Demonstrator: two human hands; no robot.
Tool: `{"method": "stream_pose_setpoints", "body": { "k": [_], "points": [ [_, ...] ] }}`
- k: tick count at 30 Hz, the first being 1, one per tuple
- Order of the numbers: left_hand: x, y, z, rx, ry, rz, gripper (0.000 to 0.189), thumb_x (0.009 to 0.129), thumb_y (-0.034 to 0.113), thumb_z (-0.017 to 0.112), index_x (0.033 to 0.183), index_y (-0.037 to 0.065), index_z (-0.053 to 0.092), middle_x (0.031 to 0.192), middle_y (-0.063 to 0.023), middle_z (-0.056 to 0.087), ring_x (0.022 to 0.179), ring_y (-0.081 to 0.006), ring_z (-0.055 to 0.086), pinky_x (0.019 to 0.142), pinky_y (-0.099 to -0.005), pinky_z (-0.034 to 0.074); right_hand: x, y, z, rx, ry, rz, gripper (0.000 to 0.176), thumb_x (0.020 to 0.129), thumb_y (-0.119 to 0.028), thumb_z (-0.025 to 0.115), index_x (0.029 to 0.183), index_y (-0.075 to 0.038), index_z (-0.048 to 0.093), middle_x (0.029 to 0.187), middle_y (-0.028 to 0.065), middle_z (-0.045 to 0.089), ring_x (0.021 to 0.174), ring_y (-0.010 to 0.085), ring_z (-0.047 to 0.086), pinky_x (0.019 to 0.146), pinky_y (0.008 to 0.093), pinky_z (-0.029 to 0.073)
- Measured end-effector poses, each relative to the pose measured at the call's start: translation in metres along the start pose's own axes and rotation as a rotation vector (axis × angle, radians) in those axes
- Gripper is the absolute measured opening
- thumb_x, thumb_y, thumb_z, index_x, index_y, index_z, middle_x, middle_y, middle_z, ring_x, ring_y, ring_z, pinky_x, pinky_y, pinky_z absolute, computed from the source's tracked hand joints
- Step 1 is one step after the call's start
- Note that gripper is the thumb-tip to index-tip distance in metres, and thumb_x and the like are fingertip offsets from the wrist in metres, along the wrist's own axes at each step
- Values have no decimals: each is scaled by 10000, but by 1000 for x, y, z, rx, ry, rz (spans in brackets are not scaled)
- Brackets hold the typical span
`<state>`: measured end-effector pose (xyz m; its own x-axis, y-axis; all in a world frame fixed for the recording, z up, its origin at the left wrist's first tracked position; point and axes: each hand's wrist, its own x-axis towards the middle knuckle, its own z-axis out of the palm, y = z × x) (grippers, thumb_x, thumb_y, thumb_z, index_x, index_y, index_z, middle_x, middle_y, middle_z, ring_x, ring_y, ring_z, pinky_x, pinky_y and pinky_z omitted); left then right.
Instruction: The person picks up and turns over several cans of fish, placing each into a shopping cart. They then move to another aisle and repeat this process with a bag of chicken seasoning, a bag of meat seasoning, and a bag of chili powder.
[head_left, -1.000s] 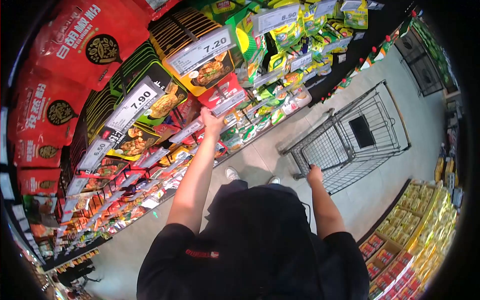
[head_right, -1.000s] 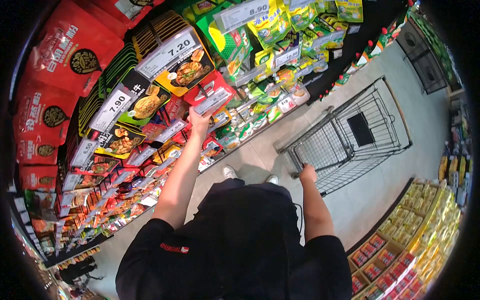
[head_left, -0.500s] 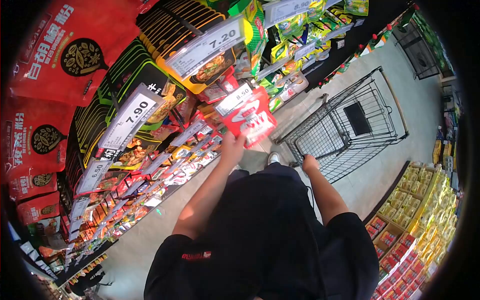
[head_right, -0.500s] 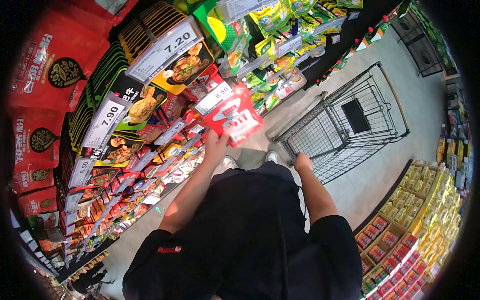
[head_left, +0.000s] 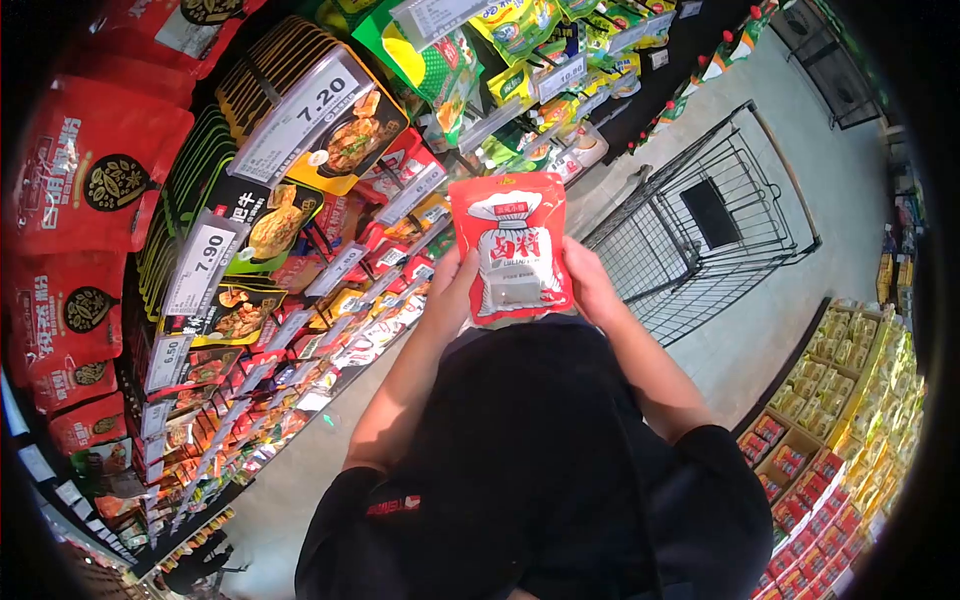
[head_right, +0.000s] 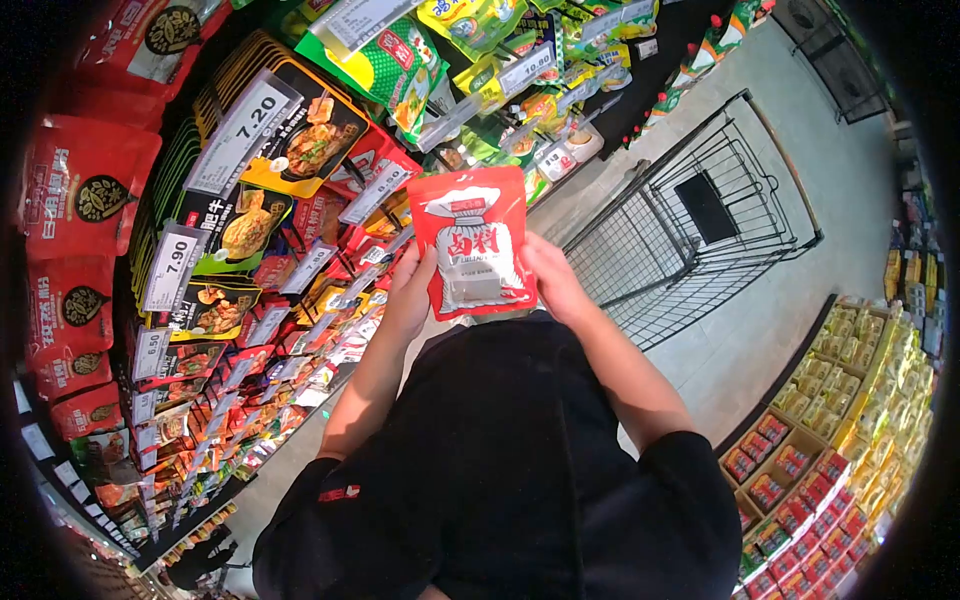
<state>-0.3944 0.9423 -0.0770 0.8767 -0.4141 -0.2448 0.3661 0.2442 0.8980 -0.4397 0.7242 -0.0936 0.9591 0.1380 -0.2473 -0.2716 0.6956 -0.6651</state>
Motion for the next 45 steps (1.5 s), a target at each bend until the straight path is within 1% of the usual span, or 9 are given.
{"method": "stream_pose_setpoints", "body": {
  "k": [3,6,28,31,32,34,36,41,45],
  "points": [
    [1,4,0,-117,7,-23,384,1076,240,417,1379,10,466,1351,-101,568,1210,-173,561,1045,-337,428,7,-11,24,-194,0,-71,353,988,-87,591,1324,-14,510,1229,71,653,1082,120,626,939,297,498],
    [-3,15,2,-367,-24,-69,452,1075,310,400,1420,18,411,1365,-118,554,1245,-198,554,1048,-360,446,10,-11,35,-85,34,-70,338,999,-109,577,1318,-17,516,1224,68,657,1073,122,631,937,301,498],
    [12,-3,-24,-409,39,-147,448,1068,337,407,1398,36,447,1341,-132,586,1225,-237,578,1058,-386,434,10,19,41,-245,98,-170,269,1047,-164,470,1206,10,599,1070,34,662,971,88,579,880,272,466],
    [14,-4,-18,-424,40,-292,416,1065,360,416,1312,42,517,1218,-128,648,1114,-230,632,985,-375,481,-7,0,64,-732,18,-280,351,1056,-237,450,1091,41,661,939,113,691,905,138,631,838,295,502],
    [13,1,-19,-368,-25,-332,378,1051,373,439,1200,49,564,1009,-105,660,872,-214,653,776,-360,535,-9,-5,68,-728,22,-285,351,1056,-237,450,1091,41,661,939,113,691,905,138,631,838,295,502],
    [17,-29,-29,-615,-166,-324,361,1014,404,478,1034,56,569,738,-48,547,541,-145,519,458,-245,429,-12,-10,71,-606,-266,-339,394,1063,-263,438,1094,63,658,967,124,699,899,162,655,836,312,514],
    [34,-26,-31,-985,-586,-576,387,993,393,500,1059,13,533,738,-59,519,529,-163,486,486,-265,412,-15,-6,70,-590,-239,-372,444,1071,-293,413,1066,77,657,977,129,703,888,183,667,824,330,522],
    [43,-30,-12,-1290,-847,-923,340,1021,363,469,962,27,466,662,-58,483,483,-123,501,442,-217,403,-14,-2,61,-413,21,-407,449,1069,-315,404,988,41,666,948,110,700,852,160,640,792,301,504],
    [41,-32,3,-1299,-1055,-816,362,1018,373,488,949,21,436,625,-62,492,465,-114,512,440,-195,402,-19,2,47,-411,179,-395,468,1065,-308,378,990,72,642,864,131,682,799,171,629,772,316,506]
  ]
}}
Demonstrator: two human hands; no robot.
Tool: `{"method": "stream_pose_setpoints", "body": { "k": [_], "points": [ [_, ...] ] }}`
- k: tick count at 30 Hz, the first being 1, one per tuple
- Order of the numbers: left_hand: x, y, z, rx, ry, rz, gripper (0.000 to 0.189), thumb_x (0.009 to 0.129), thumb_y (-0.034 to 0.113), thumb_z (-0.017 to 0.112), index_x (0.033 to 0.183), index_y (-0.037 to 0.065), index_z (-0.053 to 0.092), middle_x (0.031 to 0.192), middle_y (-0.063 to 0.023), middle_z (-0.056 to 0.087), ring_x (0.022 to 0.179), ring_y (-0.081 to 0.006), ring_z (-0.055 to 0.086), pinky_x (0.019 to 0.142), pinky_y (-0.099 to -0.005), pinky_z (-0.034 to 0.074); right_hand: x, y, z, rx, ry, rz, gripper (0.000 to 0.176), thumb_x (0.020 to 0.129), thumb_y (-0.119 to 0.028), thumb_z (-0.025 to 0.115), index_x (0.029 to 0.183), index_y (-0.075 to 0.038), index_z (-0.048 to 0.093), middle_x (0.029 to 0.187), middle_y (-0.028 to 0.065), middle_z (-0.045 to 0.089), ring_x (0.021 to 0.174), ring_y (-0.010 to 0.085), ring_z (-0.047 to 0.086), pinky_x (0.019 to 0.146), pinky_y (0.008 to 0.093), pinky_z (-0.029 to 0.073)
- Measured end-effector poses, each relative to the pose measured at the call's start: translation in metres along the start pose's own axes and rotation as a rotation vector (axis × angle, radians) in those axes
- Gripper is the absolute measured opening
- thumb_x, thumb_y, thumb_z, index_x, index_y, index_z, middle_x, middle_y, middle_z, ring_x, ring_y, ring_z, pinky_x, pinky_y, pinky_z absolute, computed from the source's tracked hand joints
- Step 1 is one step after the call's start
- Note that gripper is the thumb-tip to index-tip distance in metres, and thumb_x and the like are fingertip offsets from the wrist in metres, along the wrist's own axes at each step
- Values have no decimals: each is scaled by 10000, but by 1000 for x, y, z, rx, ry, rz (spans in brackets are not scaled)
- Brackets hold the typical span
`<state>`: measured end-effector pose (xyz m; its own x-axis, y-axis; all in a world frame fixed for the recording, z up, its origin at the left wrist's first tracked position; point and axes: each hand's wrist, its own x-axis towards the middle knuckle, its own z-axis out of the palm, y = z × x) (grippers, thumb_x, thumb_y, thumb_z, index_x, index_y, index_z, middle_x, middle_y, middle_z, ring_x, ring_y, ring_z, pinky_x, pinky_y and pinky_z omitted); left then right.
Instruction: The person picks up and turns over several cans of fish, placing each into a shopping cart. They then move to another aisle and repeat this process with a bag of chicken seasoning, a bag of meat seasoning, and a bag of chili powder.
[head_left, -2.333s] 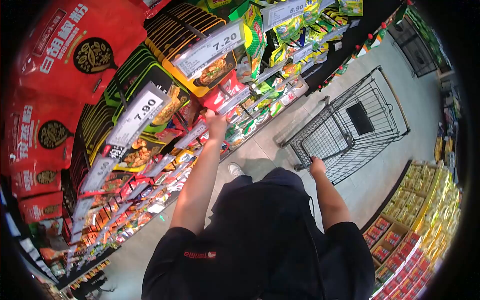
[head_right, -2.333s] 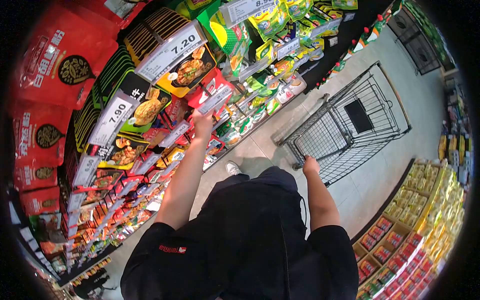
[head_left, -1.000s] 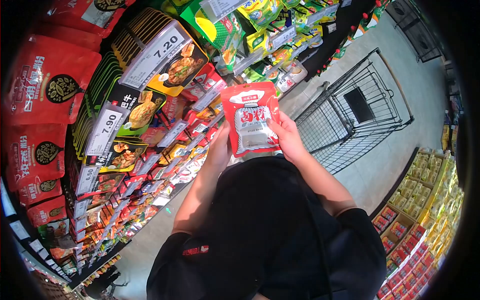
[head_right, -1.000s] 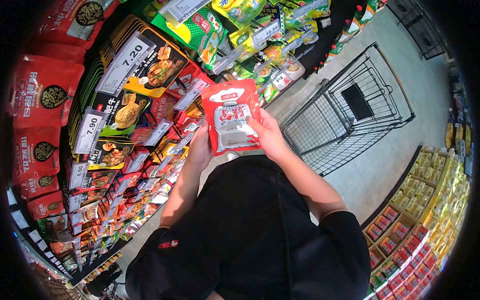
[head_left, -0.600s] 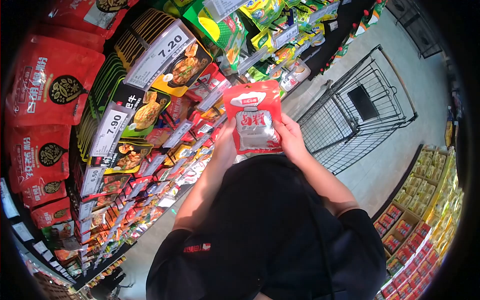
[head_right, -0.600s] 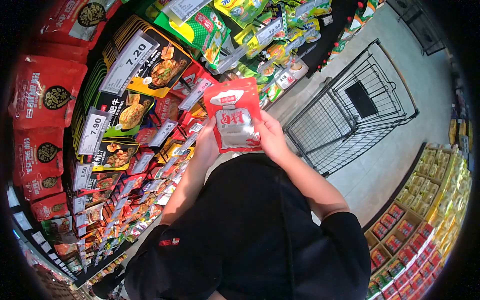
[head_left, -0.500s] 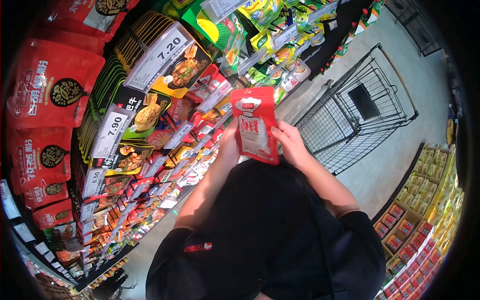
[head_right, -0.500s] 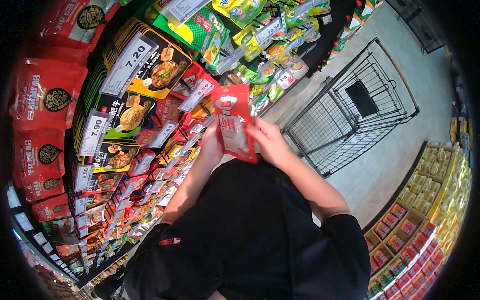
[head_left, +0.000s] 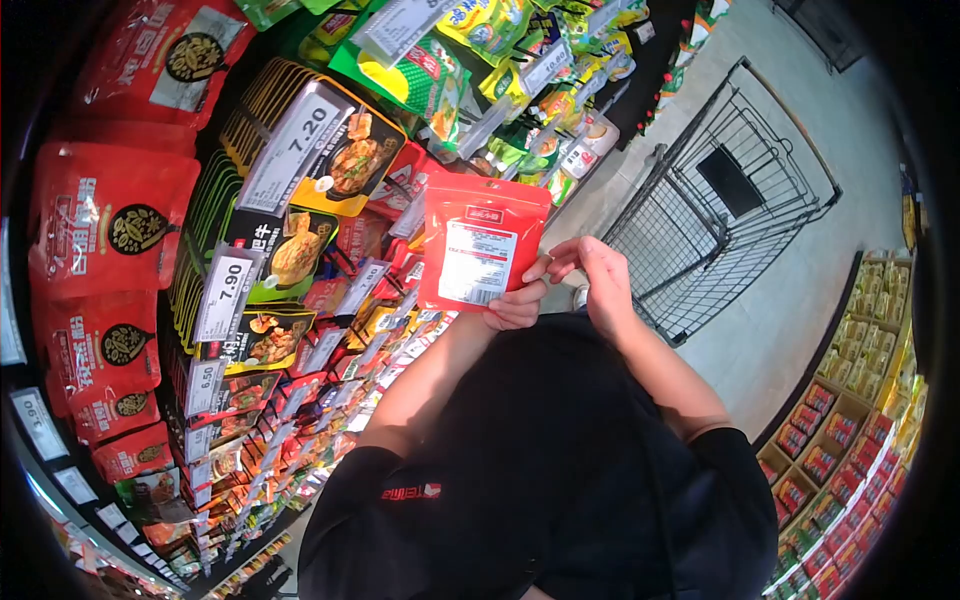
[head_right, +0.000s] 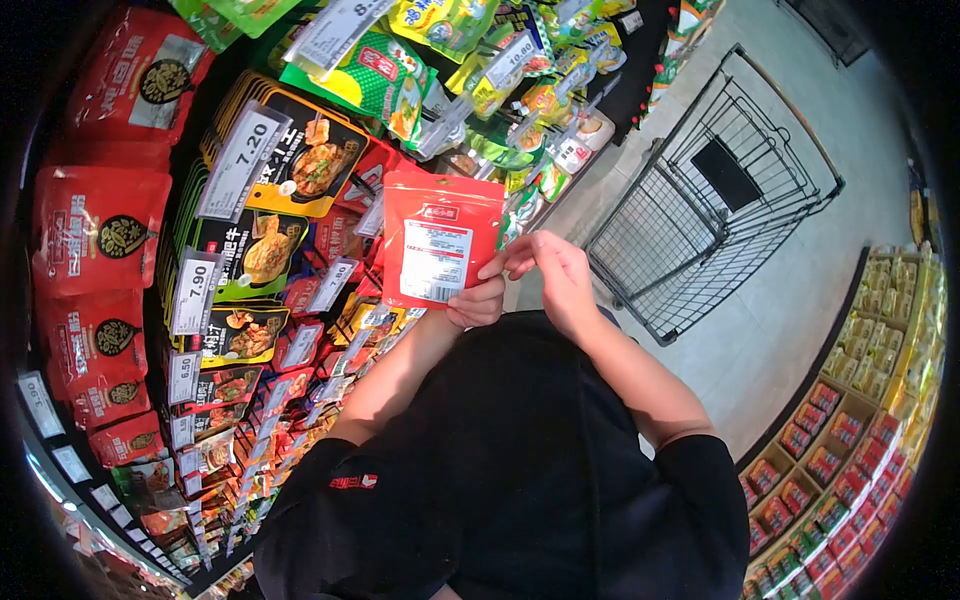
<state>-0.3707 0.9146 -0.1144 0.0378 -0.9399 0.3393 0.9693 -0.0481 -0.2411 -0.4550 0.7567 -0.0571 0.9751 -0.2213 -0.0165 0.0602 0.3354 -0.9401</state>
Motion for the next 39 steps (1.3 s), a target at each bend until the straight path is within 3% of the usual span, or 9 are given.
{"method": "stream_pose_setpoints", "body": {
  "k": [17,21,23,25,27,29,31,36,39],
  "points": [
    [22,-3,-13,112,-23,6,293,992,330,531,851,84,458,617,-46,536,424,-103,473,417,-218,349,-14,7,-27,134,76,-19,475,1040,-370,463,969,53,667,829,98,671,790,169,631,772,310,494],
    [20,-5,-12,580,701,460,253,969,316,546,909,72,511,734,-33,508,554,-135,477,483,-260,393,-16,4,-41,53,46,66,456,1033,-363,472,1096,49,658,982,113,673,917,181,625,840,319,477],
    [26,-1,-15,844,1293,596,247,1026,297,495,952,74,569,772,-31,560,630,-139,527,547,-291,437,-17,0,-45,122,82,96,415,1031,-332,490,1188,33,608,1012,101,654,921,169,618,843,311,478],
    [33,-9,-22,1102,1289,820,309,1074,296,412,1040,52,597,890,-36,640,727,-124,585,655,-276,483,-16,1,-50,194,118,127,409,1028,-302,507,1281,16,558,1043,89,635,925,157,611,846,303,479],
    [10,-5,-35,1443,1262,707,363,1095,295,354,1098,29,601,1003,-50,675,832,-107,618,770,-260,496,-18,11,-62,45,107,228,479,1009,-265,561,1392,-1,448,1099,96,621,966,155,619,825,301,497],
    [17,-15,-41,1377,1189,748,346,1094,287,363,1072,31,595,1021,-49,665,903,-94,609,824,-253,483,-21,10,-71,-36,122,332,509,950,-155,654,1388,8,453,1085,109,625,927,164,639,753,307,543],
    [19,-19,-49,1496,1174,695,322,1094,283,376,1018,45,580,973,-19,631,885,-66,567,810,-235,463,-25,12,-80,-103,170,450,459,964,-85,610,1390,9,468,1126,99,635,998,156,618,861,306,523],
    [43,-32,-71,1835,1245,481,300,1054,163,466,788,34,415,715,3,384,689,-58,345,618,-258,336,-37,50,-121,259,396,426,320,960,-13,548,1280,-8,544,1099,124,671,959,188,654,840,320,547],
    [55,-26,-94,1887,1292,247,212,1037,168,504,962,-12,590,717,-46,549,663,-97,512,619,-272,427,-39,53,-163,292,580,397,275,984,-3,513,1250,-50,560,1025,51,676,907,133,635,803,282,539]
  ]
}}
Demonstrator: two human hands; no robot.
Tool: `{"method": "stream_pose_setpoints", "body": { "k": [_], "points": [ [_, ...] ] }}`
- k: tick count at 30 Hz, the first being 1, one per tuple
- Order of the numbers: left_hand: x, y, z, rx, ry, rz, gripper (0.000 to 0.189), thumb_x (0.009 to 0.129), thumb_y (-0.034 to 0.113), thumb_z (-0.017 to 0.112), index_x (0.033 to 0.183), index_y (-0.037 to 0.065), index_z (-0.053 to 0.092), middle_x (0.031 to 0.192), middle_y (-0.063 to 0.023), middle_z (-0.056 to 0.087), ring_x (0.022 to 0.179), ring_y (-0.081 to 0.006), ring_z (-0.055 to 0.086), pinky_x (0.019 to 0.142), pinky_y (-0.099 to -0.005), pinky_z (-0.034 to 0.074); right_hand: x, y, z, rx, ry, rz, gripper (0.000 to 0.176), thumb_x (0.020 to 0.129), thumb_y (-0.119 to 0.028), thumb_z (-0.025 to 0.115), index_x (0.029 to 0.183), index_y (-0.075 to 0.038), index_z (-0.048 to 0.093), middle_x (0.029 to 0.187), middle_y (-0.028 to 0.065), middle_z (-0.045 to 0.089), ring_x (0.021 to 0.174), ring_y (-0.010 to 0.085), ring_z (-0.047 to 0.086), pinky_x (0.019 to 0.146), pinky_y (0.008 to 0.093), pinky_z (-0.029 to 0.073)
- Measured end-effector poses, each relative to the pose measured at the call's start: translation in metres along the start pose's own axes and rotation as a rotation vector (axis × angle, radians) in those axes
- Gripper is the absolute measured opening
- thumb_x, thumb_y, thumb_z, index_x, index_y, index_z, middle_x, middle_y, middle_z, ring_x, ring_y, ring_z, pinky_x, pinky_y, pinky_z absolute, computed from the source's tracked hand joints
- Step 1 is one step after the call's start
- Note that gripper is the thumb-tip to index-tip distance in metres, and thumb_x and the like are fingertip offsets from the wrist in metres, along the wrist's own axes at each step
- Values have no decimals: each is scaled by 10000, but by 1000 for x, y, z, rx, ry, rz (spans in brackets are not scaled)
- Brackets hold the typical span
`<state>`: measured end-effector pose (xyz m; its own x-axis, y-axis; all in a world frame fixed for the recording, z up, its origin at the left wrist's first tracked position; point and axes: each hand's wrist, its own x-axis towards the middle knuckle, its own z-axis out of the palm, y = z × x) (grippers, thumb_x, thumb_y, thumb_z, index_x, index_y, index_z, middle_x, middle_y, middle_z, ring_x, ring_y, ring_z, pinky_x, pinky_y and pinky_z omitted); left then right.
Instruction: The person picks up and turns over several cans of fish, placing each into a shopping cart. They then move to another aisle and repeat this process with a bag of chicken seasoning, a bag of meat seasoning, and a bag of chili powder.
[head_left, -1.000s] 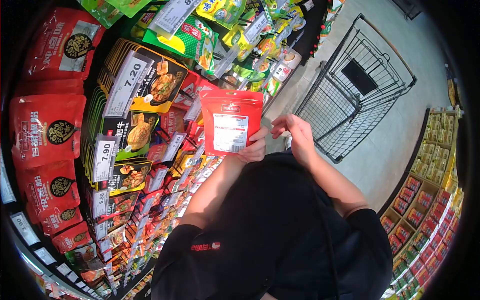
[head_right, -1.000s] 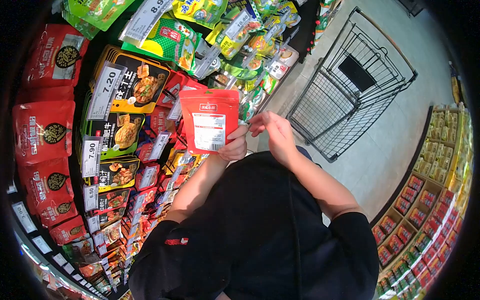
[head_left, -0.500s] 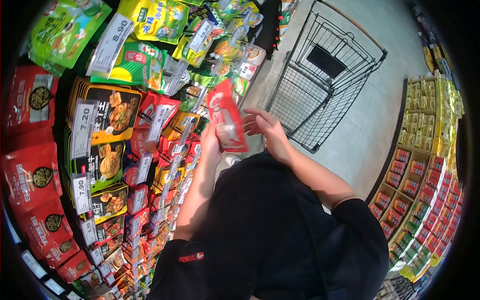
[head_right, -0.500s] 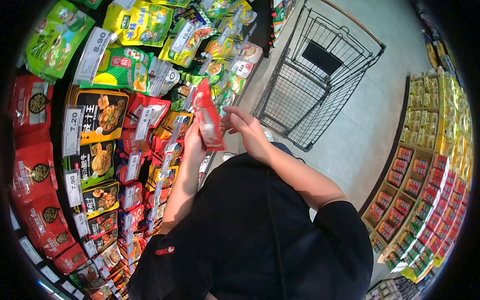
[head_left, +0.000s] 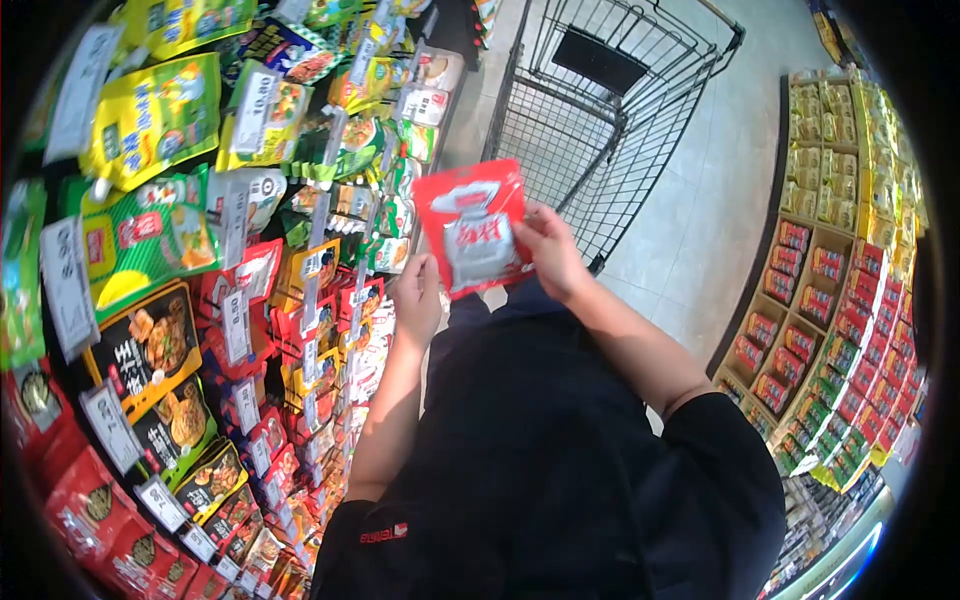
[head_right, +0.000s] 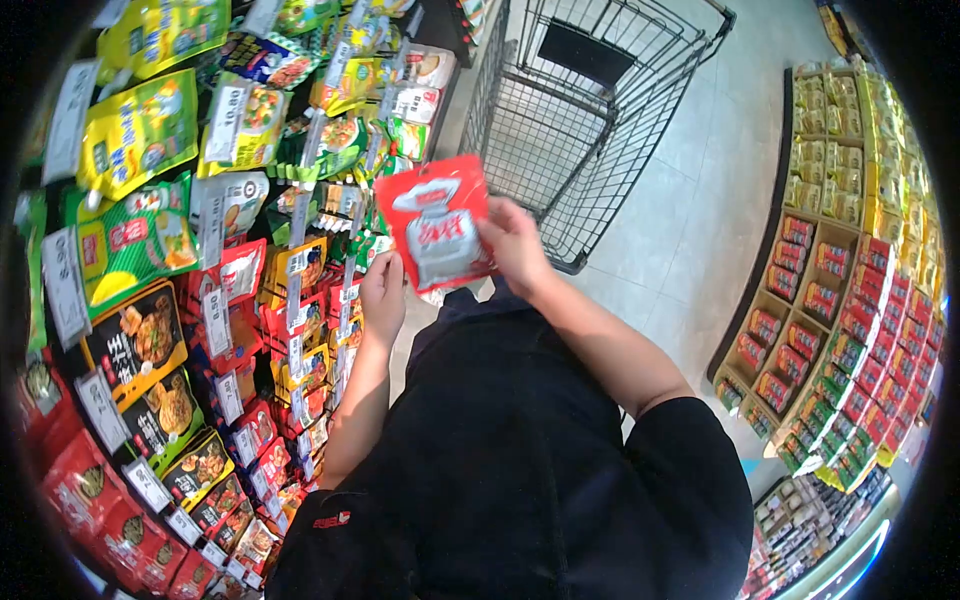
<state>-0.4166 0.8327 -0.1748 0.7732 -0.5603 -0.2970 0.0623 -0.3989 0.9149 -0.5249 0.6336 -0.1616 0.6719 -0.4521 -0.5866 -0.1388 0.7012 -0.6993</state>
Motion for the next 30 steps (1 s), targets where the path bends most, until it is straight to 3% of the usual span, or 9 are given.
{"method": "stream_pose_setpoints", "body": {
  "k": [5,8,14,15,18,19,24,27,30],
  "points": [
    [62,-34,50,452,67,243,380,978,252,579,1236,-22,526,1221,-223,578,1106,-404,566,998,-477,415,83,34,-96,129,382,-226,184,989,12,494,1148,-61,549,901,30,662,717,87,589,631,257,501],
    [112,-57,84,615,182,309,441,1002,321,524,1299,-3,491,1301,-233,541,1144,-421,559,1007,-497,406,132,60,-138,48,536,-99,242,961,52,488,1176,-47,536,929,92,665,790,150,642,666,305,533],
    [157,-105,119,489,65,-363,503,1034,419,366,1114,21,663,1052,-185,699,1113,-394,615,975,-471,437,240,163,-159,104,607,115,368,896,62,528,1240,-63,565,966,117,670,787,190,648,664,335,553],
    [158,-111,120,503,21,-367,493,1046,353,352,959,25,709,817,-134,722,934,-371,681,862,-439,502,259,183,-168,-43,581,98,358,885,43,537,1225,-57,587,962,115,674,784,191,649,657,343,555],
    [152,-114,123,476,70,-212,490,1055,309,329,947,19,708,774,-121,717,826,-360,698,751,-418,532,266,198,-146,-471,714,180,374,861,-116,603,1222,-16,598,1021,186,689,837,294,698,717,386,584],
    [150,-133,125,330,125,-97,511,1077,334,325,1042,-67,640,697,-138,647,569,-226,643,504,-324,498,265,200,-144,-545,728,239,442,856,-139,612,1276,-14,554,1083,219,658,902,337,685,769,395,582],
    [151,-134,122,358,98,-74,527,1080,348,311,1005,-62,633,681,-111,640,535,-192,615,504,-314,478,277,238,-147,-913,728,207,625,844,-169,633,1408,-14,411,1289,313,486,1121,451,582,933,435,540],
    [148,-131,123,358,97,-144,431,1051,276,364,966,14,696,736,-128,701,731,-314,706,677,-399,533,255,221,-143,-797,588,287,715,804,-176,709,1424,-17,391,1393,341,315,1223,486,477,1010,451,470],
    [150,-127,123,347,94,-229,449,1052,300,336,995,38,697,749,-130,706,735,-329,699,708,-428,529,237,196,-136,-943,551,387,686,788,-163,729,1396,-20,444,1358,318,419,1245,494,450,999,445,476]
  ]
}}
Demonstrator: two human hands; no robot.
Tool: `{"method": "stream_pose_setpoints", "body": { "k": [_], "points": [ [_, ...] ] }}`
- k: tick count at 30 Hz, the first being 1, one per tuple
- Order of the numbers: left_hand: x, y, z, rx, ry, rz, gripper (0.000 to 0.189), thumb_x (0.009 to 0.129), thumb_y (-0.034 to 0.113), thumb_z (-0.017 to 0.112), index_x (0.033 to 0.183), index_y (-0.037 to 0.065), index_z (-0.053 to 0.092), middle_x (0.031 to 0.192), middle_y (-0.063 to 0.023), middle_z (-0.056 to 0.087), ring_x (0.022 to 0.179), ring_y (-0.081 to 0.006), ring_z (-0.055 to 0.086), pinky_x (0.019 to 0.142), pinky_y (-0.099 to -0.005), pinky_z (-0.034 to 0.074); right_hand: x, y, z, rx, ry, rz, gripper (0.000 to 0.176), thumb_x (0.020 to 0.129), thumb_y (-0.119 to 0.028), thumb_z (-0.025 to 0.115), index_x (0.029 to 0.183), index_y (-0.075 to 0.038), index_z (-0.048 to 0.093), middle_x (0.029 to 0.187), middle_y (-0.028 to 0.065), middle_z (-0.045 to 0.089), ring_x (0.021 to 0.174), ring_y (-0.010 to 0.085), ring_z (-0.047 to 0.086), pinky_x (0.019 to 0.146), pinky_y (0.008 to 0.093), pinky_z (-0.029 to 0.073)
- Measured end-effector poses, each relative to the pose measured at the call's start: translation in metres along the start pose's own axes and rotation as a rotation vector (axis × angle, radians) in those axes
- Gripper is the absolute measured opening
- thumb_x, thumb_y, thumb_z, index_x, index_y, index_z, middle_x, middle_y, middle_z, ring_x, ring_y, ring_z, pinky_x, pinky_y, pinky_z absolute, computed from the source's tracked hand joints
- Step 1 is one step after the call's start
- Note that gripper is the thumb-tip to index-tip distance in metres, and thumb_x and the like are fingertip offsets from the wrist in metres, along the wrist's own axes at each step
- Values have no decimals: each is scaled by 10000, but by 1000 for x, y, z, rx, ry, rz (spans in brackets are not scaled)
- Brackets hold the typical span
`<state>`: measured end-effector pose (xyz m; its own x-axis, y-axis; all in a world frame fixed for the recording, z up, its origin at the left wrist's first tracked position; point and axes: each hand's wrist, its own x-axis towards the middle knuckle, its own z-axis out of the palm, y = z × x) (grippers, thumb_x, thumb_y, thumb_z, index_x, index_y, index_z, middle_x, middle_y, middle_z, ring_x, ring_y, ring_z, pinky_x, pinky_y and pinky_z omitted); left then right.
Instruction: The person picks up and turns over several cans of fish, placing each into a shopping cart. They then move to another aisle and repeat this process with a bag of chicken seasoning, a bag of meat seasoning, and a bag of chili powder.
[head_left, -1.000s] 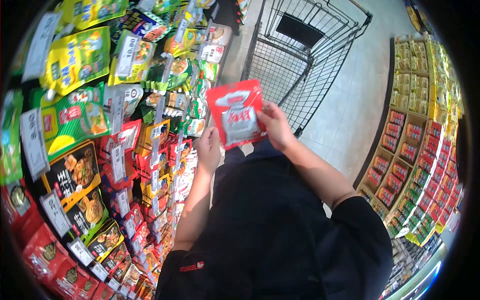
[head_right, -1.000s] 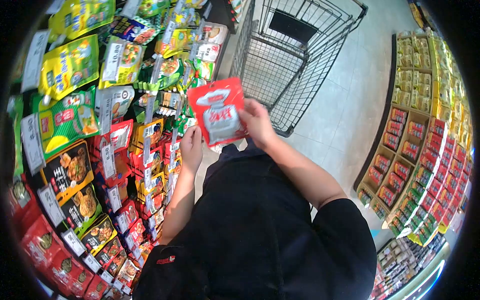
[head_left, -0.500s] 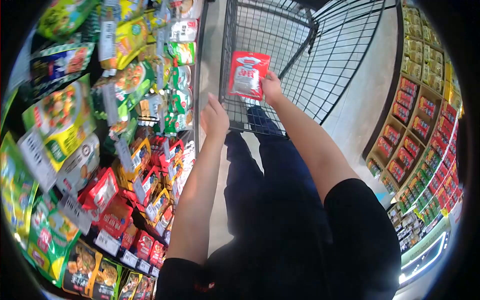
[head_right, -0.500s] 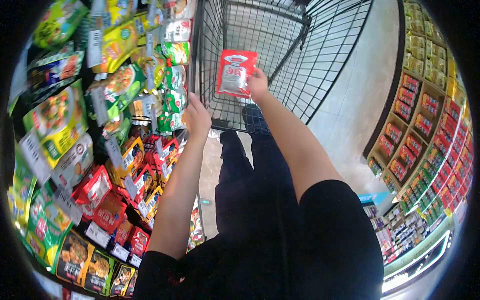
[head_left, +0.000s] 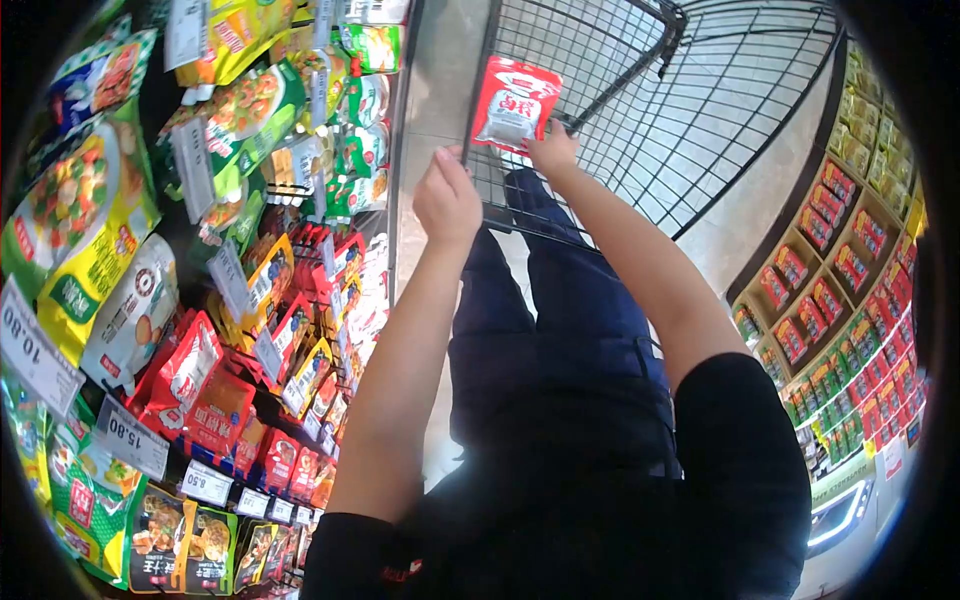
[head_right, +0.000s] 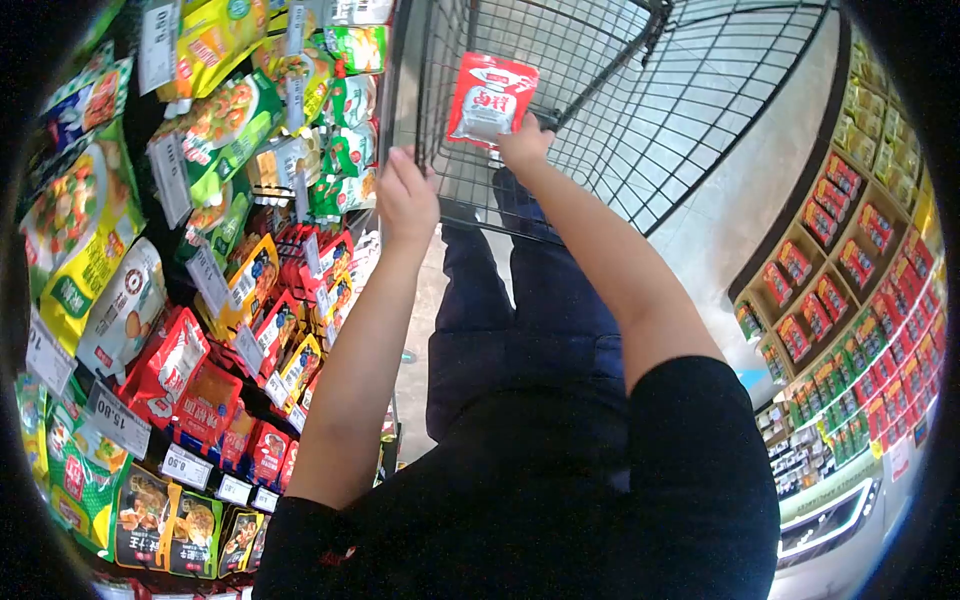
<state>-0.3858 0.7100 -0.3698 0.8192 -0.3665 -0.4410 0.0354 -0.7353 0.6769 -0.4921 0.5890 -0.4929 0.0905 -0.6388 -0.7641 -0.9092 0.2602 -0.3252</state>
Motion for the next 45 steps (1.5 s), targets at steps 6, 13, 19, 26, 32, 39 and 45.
{"method": "stream_pose_setpoints", "body": {
  "k": [6,13,19,26,32,39,45],
  "points": [
    [-4,-8,-10,121,-40,-8,462,1039,346,343,1034,63,708,965,-203,714,934,-400,671,844,-483,515,-49,-6,-58,337,-446,-457,509,1045,-368,480,1325,49,556,1113,100,677,1057,163,600,950,312,444],
    [-11,-74,-24,-217,-34,-2,369,1023,294,459,1024,-16,658,834,-144,681,782,-265,667,746,-372,502,-160,-4,-85,-639,-551,-824,444,972,-234,538,1369,-37,519,1083,243,673,989,389,668,863,443,514],
    [-93,-94,-89,-553,-66,-97,266,1041,214,482,994,-2,630,746,-50,609,661,-132,592,612,-291,500,-243,-43,-75,-571,-468,-1003,437,956,-164,577,1362,-25,498,1017,197,669,905,282,694,767,372,535],
    [-177,-89,-236,-714,312,75,216,1050,189,477,1008,22,608,739,-32,596,657,-117,590,611,-257,480,-305,-132,-11,152,-764,-954,484,946,-103,622,1393,-23,456,1162,129,653,947,178,654,812,306,532],
    [-176,-69,-328,-797,634,134,334,1026,139,526,1323,25,424,1206,-119,570,862,-166,656,690,-302,559,-378,-223,50,286,-767,-1301,638,897,-38,655,1466,-22,366,1418,124,498,1192,190,545,940,315,485],
    [-159,-59,-359,-1050,587,109,794,932,45,608,1552,92,114,1516,-163,316,956,-234,669,720,-329,584,-417,-252,71,417,-1148,-1072,865,842,96,636,1564,-31,176,1503,104,410,1310,176,485,1068,309,402],
    [-147,-66,-363,-942,524,101,889,939,106,660,1561,118,26,1067,-163,650,821,-176,661,644,-262,523,-429,-261,63,454,-1086,-1086,839,846,24,690,1538,4,216,1542,115,376,1385,195,407,1135,315,355]
  ]
}}
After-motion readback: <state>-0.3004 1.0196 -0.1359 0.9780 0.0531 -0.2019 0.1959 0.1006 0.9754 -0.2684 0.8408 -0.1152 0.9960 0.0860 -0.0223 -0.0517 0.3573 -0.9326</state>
